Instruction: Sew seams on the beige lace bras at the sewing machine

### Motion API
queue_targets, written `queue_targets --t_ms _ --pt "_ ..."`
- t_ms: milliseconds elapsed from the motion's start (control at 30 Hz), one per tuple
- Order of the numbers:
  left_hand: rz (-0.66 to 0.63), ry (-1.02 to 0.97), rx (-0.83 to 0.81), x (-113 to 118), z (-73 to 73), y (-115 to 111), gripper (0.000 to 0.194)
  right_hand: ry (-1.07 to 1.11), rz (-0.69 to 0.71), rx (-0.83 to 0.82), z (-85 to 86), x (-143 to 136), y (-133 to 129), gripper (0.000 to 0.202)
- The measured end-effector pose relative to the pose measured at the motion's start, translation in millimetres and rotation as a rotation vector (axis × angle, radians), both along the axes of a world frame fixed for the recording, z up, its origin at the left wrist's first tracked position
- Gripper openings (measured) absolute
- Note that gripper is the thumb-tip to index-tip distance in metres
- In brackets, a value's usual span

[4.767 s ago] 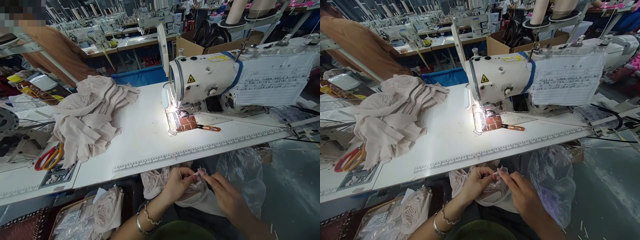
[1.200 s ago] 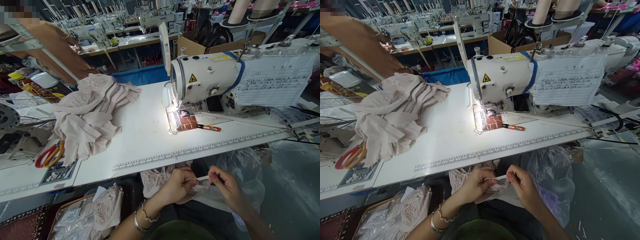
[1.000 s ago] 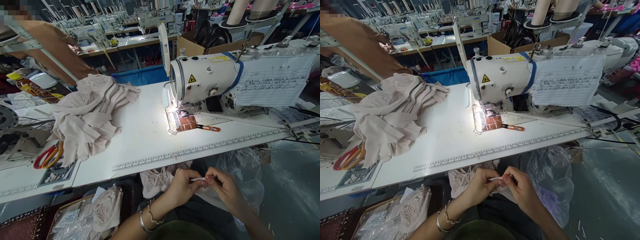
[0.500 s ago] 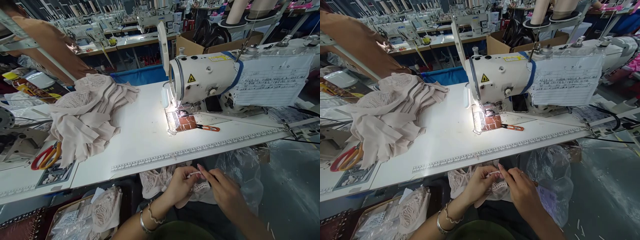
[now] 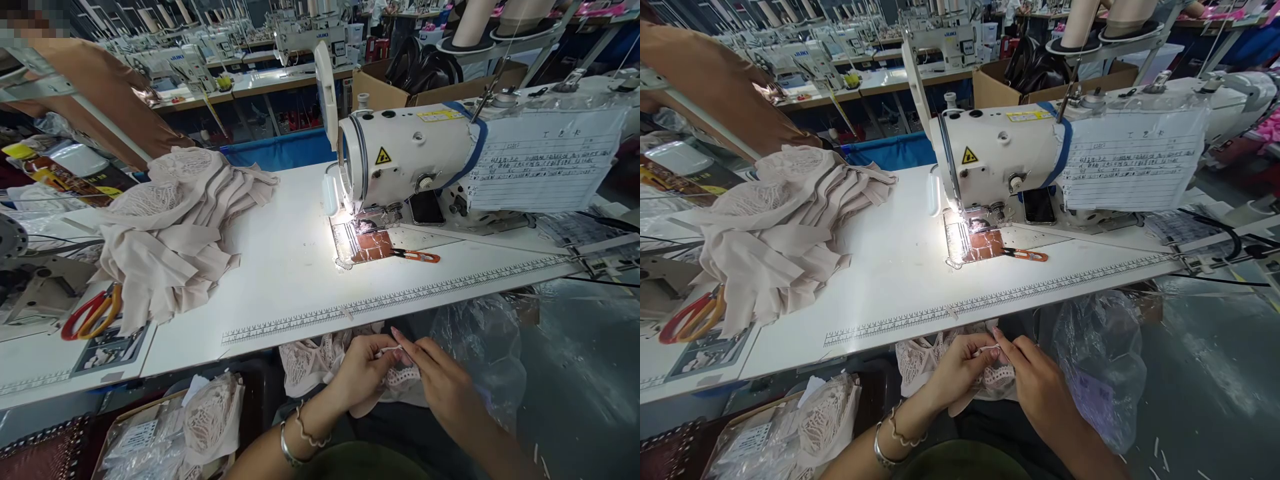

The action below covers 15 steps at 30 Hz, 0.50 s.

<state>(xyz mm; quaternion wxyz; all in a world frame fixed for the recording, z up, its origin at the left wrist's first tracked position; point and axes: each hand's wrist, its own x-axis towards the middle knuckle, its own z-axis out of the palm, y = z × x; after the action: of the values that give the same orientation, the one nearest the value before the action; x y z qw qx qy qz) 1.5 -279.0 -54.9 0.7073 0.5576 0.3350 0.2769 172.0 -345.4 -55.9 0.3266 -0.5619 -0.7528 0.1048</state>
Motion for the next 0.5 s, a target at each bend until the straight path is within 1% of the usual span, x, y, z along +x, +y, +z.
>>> queue_targets --t_ms 100,167,200,267,300,400,433,467,500 --pt "-0.049 0.006 0.009 -1 1.1 -1 0.04 0.438 -0.029 -0.341 3.6 -1 1 0.04" --pt "-0.082 0.011 0.001 -2 4.3 -2 0.043 0.773 -0.058 -0.543 8.2 -3 2 0.043" --pt "-0.101 0.016 -0.006 -1 6.6 -3 0.043 0.93 -0.073 -0.6 10.4 -5 3 0.048" --pt "-0.129 0.045 -0.005 1 12.1 -6 0.041 1.165 -0.112 -0.626 13.5 -11 4 0.055" --pt "-0.132 0.061 0.009 2 14.8 -7 0.039 1.225 -0.137 -0.621 14.3 -13 5 0.056" --pt "-0.121 0.093 0.074 3 19.7 -10 0.032 1.237 -0.191 -0.642 14.9 -9 9 0.051" --pt "-0.116 0.101 0.091 2 19.6 -9 0.031 1.224 -0.213 -0.609 15.3 -2 10 0.049" --pt "-0.108 0.111 0.104 0 18.7 -9 0.031 1.212 -0.244 -0.539 16.0 8 12 0.048" --pt "-0.094 0.131 0.116 -3 17.0 -8 0.032 1.199 -0.294 -0.426 17.3 19 14 0.048"
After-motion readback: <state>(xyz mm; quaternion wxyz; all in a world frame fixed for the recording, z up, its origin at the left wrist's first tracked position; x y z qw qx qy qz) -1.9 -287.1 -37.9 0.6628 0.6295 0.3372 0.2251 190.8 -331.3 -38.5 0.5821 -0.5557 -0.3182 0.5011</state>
